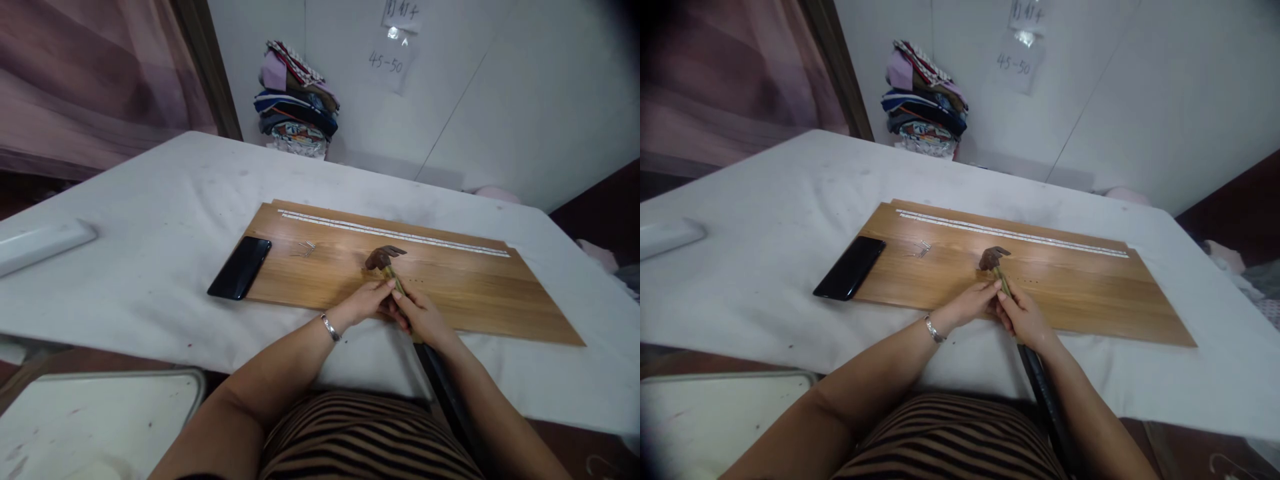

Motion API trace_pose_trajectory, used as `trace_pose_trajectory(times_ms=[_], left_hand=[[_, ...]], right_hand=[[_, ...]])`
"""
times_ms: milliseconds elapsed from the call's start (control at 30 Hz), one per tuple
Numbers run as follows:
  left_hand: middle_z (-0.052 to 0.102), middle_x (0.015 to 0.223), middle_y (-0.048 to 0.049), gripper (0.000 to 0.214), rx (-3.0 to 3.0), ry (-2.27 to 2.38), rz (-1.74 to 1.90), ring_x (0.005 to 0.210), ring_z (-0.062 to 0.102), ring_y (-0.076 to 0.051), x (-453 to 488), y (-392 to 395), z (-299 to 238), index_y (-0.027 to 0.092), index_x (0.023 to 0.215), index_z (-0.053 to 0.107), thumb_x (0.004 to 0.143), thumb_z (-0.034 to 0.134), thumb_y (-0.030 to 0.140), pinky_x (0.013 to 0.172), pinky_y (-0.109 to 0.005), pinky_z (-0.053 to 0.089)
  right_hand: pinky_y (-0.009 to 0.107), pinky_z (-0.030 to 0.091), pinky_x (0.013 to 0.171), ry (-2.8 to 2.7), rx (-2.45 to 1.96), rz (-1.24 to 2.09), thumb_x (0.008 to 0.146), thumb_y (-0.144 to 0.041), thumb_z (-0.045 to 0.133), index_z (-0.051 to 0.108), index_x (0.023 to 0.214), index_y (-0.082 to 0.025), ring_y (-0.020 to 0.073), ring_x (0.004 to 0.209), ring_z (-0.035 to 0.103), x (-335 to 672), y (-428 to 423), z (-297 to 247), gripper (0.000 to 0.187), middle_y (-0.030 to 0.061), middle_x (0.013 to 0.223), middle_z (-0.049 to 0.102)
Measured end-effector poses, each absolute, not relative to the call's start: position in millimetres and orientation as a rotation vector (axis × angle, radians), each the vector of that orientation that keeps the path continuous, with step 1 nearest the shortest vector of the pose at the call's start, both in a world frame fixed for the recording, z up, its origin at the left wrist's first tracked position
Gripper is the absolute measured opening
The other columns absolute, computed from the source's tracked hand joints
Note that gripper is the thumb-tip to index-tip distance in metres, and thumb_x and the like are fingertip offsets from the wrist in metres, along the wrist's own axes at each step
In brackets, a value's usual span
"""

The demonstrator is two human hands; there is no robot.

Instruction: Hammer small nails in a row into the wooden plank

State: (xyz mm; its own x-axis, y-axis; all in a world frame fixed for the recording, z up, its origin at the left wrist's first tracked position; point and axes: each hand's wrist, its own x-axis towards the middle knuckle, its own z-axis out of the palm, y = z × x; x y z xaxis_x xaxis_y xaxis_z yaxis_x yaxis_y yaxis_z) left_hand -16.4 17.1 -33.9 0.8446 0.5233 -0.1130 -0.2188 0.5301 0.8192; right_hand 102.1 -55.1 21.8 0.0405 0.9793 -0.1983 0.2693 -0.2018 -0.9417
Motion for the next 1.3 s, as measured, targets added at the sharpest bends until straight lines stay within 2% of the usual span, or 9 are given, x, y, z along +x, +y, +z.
trace_pose_trajectory(times_ms=[333, 500, 767, 867, 1067, 1233, 1300], left_hand=[[0.061, 0.061, -0.003, 0.059, 0.983, 0.363, 0.454, 0.056, 0.061, -0.015, -17.7, 16.9, -31.8, 0.012, 0.082, 0.054, 0.073, 0.054, 0.071, 0.065, -0.032, 0.051], [0.058, 0.061, -0.0006, 0.06, 0.965, 0.389, 0.48, 0.056, 0.061, -0.013, -18.7, 15.7, -29.6, 0.013, 0.08, 0.053, 0.07, 0.057, 0.071, 0.066, -0.032, 0.051], [0.057, 0.061, -0.0012, 0.06, 0.967, 0.407, 0.476, 0.057, 0.059, -0.013, -16.9, 17.0, -32.8, 0.012, 0.08, 0.054, 0.07, 0.057, 0.072, 0.066, -0.032, 0.05], [0.057, 0.062, -0.0012, 0.061, 0.965, 0.409, 0.476, 0.058, 0.059, -0.013, -16.8, 17.2, -32.4, 0.012, 0.083, 0.054, 0.071, 0.056, 0.071, 0.067, -0.032, 0.05], [0.057, 0.06, -0.0004, 0.06, 1.003, 0.409, 0.506, 0.052, 0.057, -0.012, -17.3, 15.9, -29.8, 0.013, 0.078, 0.053, 0.069, 0.057, 0.072, 0.059, -0.028, 0.049], [0.055, 0.059, 0.0, 0.059, 0.979, 0.424, 0.514, 0.055, 0.057, -0.012, -16.2, 16.0, -30.8, 0.013, 0.079, 0.053, 0.07, 0.056, 0.071, 0.063, -0.03, 0.049], [0.055, 0.059, 0.0004, 0.059, 0.965, 0.419, 0.51, 0.055, 0.057, -0.012, -16.2, 16.6, -30.9, 0.013, 0.08, 0.053, 0.07, 0.057, 0.071, 0.064, -0.031, 0.05]], right_hand=[[0.019, 0.03, 0.032, -1.279, -1.51, 1.188, 0.088, -0.048, 0.047, 0.05, 0.107, -0.019, 0.0062, 0.035, 0.036, 103.4, -56.5, 13.4, 0.035, -0.0075, 0.056, 0.047], [0.019, 0.031, 0.031, -1.263, -1.518, 1.248, 0.086, -0.049, 0.048, 0.052, 0.095, -0.019, 0.0052, 0.034, 0.037, 105.5, -56.2, 15.6, 0.032, -0.0059, 0.06, 0.049], [0.019, 0.031, 0.032, -1.301, -1.553, 1.208, 0.087, -0.05, 0.047, 0.051, 0.094, -0.019, 0.0062, 0.033, 0.037, 104.0, -54.0, 18.1, 0.032, -0.0077, 0.052, 0.045], [0.019, 0.031, 0.032, -1.301, -1.551, 1.206, 0.087, -0.05, 0.047, 0.052, 0.097, -0.019, 0.0066, 0.033, 0.036, 103.4, -54.3, 16.8, 0.032, -0.0079, 0.051, 0.045], [0.019, 0.031, 0.033, -1.287, -1.527, 1.168, 0.088, -0.048, 0.045, 0.048, 0.117, -0.018, 0.0077, 0.034, 0.035, 101.2, -57.2, 15.0, 0.042, -0.0093, 0.05, 0.042], [0.019, 0.03, 0.032, -1.311, -1.539, 1.21, 0.087, -0.051, 0.046, 0.051, 0.097, -0.018, 0.0063, 0.033, 0.036, 102.3, -54.1, 18.2, 0.034, -0.0077, 0.053, 0.046], [0.019, 0.03, 0.031, -1.308, -1.536, 1.206, 0.086, -0.052, 0.046, 0.05, 0.094, -0.019, 0.0058, 0.033, 0.036, 102.2, -53.1, 19.1, 0.034, -0.0077, 0.055, 0.047]])
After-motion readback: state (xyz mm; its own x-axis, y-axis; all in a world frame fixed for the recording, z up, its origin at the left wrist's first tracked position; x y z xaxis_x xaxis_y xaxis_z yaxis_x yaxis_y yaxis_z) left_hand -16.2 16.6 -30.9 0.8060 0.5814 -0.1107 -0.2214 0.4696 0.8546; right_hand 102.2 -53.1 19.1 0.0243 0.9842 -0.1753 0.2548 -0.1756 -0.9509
